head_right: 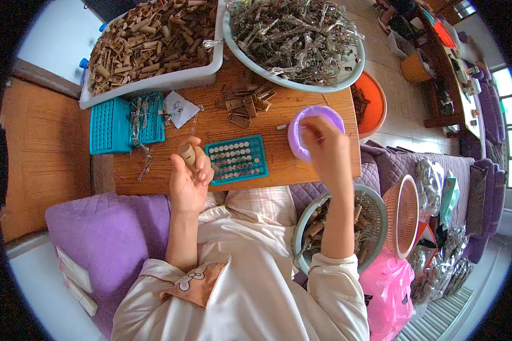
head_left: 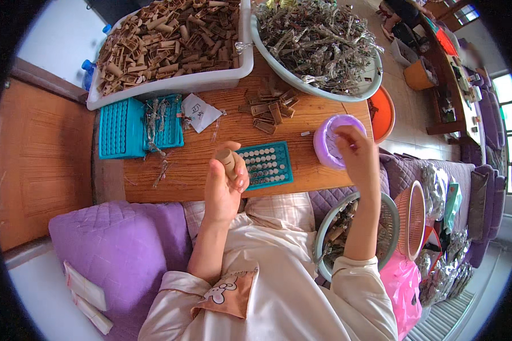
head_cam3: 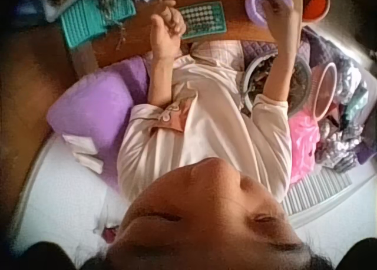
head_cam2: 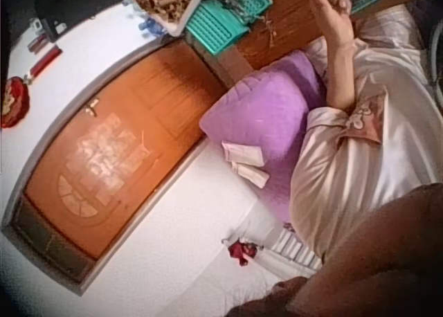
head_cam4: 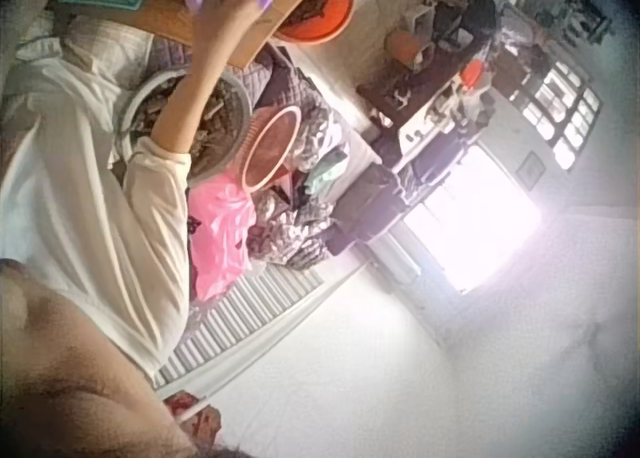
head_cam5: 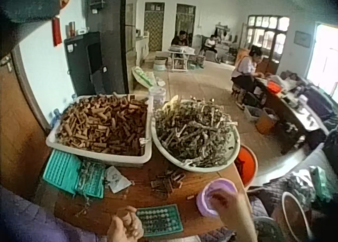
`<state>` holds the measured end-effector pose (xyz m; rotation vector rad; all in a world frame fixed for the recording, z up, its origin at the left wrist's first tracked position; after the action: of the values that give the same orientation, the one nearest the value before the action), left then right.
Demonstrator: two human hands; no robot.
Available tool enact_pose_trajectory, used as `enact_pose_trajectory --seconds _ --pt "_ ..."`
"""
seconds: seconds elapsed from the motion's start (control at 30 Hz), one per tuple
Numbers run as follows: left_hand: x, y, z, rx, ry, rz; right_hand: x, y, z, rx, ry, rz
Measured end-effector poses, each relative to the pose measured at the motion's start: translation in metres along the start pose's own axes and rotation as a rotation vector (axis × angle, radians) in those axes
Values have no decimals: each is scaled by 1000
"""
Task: The person assembles small wooden cylinders by filling them with blue pellets from storage containers and then plugging the filled cylinders into a plastic tray, working by hand.
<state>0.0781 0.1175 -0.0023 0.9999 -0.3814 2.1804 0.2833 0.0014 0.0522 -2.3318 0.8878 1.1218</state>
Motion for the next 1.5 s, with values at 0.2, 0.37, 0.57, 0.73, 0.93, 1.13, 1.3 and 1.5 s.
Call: enact_pose_trajectory --seconds 0.2,0.37,0.57,0.73,0.93,1.13,1.3,1.5 --pt "-6 1 3 80 151 -99 1 21 96 -186 230 -117" --pt "-4 5 -7 29 241 -107 17 23 110 6 562 -203" --pt "-9 2 -7 9 242 -139 32 21 112 -22 546 -67" --pt "-13 5 -3 -18 270 -173 41 29 107 -77 529 -54" --pt "-19 12 -2 17 261 -240 31 89 92 -141 586 -145" --pt "-23 11 7 -12 237 -261 37 115 91 -269 710 -320" --pt "-28 16 11 -44 299 -285 29 113 87 -234 672 -532" --pt "-31 21 16 -43 497 -379 27 114 78 -243 522 -628"
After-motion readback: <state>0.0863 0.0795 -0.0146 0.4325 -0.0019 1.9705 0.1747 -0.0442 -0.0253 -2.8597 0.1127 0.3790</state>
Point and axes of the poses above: each hand's wrist, its own y-axis away from the middle knuckle, its own z-axis out of the palm, x = y × z, the point moved 9 cm from there along -y, towards the middle knuckle, and after that the axes turned 6 degrees about -y, right-handed, at the moved point
